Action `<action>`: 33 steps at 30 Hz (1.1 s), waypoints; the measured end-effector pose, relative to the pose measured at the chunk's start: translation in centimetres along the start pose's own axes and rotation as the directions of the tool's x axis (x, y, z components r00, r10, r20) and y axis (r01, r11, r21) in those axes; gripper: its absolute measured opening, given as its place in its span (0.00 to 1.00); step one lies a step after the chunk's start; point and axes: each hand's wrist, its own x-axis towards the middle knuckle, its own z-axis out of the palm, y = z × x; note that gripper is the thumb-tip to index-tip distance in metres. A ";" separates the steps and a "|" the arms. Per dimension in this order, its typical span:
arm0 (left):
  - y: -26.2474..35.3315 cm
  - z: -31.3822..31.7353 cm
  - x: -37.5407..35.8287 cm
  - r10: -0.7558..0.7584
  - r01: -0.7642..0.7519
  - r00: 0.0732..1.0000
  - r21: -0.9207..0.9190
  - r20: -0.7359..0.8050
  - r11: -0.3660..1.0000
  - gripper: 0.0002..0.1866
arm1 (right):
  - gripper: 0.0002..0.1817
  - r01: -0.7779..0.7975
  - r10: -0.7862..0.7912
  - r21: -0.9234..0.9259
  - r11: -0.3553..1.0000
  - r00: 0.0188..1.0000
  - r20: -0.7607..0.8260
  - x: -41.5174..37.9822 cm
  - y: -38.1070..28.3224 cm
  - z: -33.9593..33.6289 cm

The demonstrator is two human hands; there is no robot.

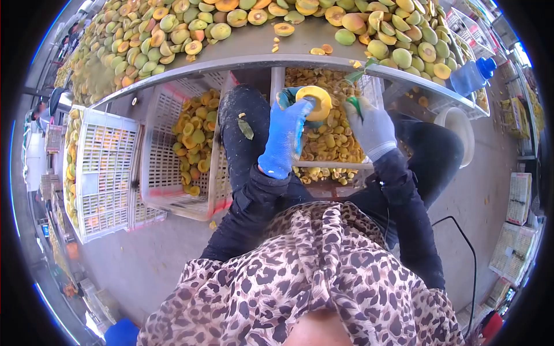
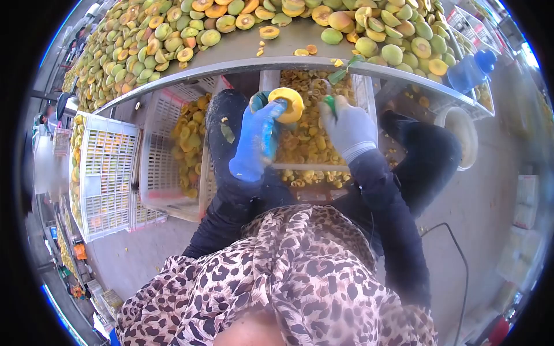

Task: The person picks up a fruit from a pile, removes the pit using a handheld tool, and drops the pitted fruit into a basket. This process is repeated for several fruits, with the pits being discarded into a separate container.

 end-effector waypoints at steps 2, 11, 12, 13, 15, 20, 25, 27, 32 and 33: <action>0.4 0.3 -0.1 0.004 -0.011 0.996 -0.073 -0.086 0.997 0.14 | 0.16 0.219 -0.345 -0.467 0.857 0.916 -0.203 -0.2 0.1 0.6; 1.0 1.2 -1.3 0.035 -0.041 0.997 -0.093 -0.065 0.995 0.13 | 0.16 0.271 -0.444 -0.708 0.651 0.894 -0.066 -2.5 -2.9 1.7; 1.0 1.2 -1.5 0.037 -0.043 0.997 -0.095 -0.065 0.995 0.13 | 0.16 0.263 -0.457 -0.755 0.601 0.888 -0.055 -2.5 -3.0 1.7; 1.0 1.2 -1.8 0.028 -0.032 0.996 -0.044 -0.088 0.999 0.12 | 0.16 0.264 -0.460 -0.757 0.598 0.886 -0.054 -2.6 -3.0 1.7; 1.1 1.2 -2.0 0.027 -0.026 0.994 0.007 -0.109 1.000 0.12 | 0.11 0.281 -0.502 -0.839 0.466 0.865 0.011 -2.4 -2.7 2.0; -0.4 -1.1 -1.6 0.182 -0.125 0.978 0.422 -0.097 0.898 0.11 | 0.04 0.201 -0.347 -0.907 0.370 0.936 0.066 -1.9 -1.9 3.7; -0.5 -3.7 -2.3 0.142 -0.027 0.969 0.482 -0.204 0.876 0.13 | 0.03 0.240 -0.235 -0.848 0.473 0.962 0.141 -1.2 -1.8 6.7; -0.4 -4.6 -2.6 0.088 -0.007 0.972 0.346 -0.219 0.938 0.13 | 0.05 0.251 -0.236 -0.822 0.511 0.961 0.146 -0.8 -2.2 7.2; 0.4 -4.7 -2.5 -0.013 0.006 0.994 -0.068 -0.105 0.998 0.16 | 0.14 0.417 -0.405 -0.609 0.675 0.899 0.167 -0.4 -2.2 5.7; 0.6 -4.3 -2.5 -0.033 0.025 0.997 -0.121 -0.063 0.992 0.17 | 0.13 0.460 -0.467 -0.582 0.671 0.872 0.150 -0.5 -2.3 5.3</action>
